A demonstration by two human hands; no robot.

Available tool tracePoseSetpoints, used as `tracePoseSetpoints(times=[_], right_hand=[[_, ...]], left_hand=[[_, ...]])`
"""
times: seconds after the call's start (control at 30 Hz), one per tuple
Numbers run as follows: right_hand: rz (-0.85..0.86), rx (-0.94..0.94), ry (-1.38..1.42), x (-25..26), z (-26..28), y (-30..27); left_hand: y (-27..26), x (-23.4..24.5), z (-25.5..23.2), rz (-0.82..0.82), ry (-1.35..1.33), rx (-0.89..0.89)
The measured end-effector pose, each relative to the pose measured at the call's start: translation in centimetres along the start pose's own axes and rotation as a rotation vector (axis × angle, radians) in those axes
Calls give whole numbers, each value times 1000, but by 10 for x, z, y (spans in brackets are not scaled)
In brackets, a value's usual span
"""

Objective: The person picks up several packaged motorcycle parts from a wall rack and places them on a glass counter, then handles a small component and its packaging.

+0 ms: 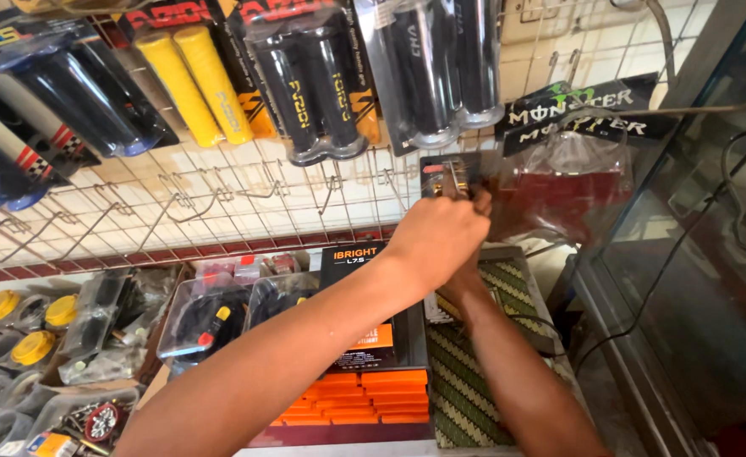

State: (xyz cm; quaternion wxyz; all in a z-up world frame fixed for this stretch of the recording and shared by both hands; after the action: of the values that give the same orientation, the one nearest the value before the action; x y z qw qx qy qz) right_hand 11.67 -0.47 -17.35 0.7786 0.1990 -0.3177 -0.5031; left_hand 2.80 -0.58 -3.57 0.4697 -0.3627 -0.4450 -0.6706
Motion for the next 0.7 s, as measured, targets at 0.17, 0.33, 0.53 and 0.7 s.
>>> tracePoseSetpoints(times=[0.17, 0.33, 0.53, 0.7], right_hand=[[160, -170, 149, -32, -49, -4], [194, -191, 11, -42, -57, -5], [-75, 92, -282, 12, 2, 0], [40, 38, -204, 27, 18, -6]], left_hand=[[4, -6, -5, -11, -26, -4], [-3, -3, -16, -6, 14, 91], [-27, 13, -31, 10, 168, 178], [-42, 30, -34, -183, 33, 257]])
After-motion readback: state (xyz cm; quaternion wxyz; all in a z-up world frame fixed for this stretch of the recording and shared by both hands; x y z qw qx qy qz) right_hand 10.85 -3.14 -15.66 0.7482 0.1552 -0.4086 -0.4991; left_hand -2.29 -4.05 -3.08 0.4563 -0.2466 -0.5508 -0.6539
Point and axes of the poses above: each hand's wrist, its own y-axis towards the middle knuckle, its own x-axis out of the back of the hand, z = x × y, the point moved 1 cm from there along y, towards the middle knuckle, and after that the axes turned 13 degrees about -x, right-handed, at the moved point
